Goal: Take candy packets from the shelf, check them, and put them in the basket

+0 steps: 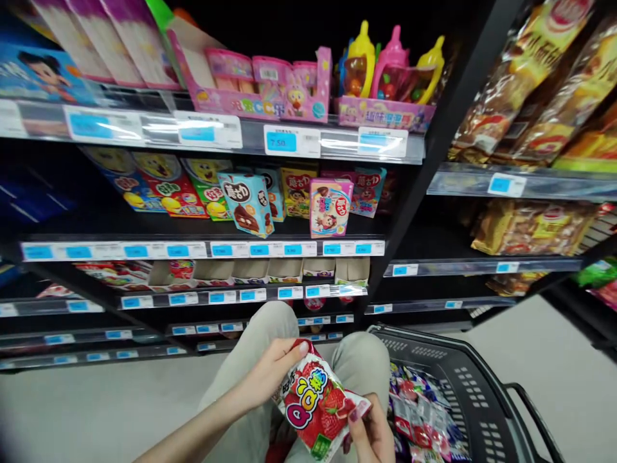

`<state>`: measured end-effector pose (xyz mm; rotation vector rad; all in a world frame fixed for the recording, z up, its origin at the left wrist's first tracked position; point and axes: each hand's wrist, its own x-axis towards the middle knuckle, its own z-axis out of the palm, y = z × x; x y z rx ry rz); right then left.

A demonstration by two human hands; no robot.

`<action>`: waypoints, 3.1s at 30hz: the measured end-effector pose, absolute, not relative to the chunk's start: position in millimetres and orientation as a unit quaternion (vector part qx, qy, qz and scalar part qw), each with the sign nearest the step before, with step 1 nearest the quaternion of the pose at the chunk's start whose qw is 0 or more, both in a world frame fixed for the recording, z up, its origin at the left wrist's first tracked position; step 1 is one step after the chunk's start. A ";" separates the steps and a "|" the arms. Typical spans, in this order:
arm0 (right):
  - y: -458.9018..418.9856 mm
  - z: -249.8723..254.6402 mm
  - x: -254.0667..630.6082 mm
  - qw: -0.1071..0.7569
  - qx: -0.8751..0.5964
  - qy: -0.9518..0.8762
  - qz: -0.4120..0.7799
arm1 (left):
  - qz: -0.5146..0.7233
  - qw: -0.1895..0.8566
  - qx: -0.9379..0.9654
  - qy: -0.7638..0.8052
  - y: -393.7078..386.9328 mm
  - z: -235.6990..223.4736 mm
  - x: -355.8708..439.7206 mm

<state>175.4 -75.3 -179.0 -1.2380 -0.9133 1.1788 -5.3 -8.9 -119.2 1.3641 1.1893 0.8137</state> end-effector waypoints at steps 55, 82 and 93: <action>-101.6 -196.9 193.4 0.399 -0.630 -0.665 0.035 | 0.373 0.859 0.113 0.333 -30.8 -194.7 38.2; -92.9 -228.5 251.5 0.436 -0.695 -0.337 0.463 | 0.246 0.574 0.658 0.422 -18.3 -218.3 22.2; -86.9 -248.2 253.8 0.418 -0.684 -0.408 0.438 | 0.213 0.269 0.880 0.328 -19.6 -236.7 22.2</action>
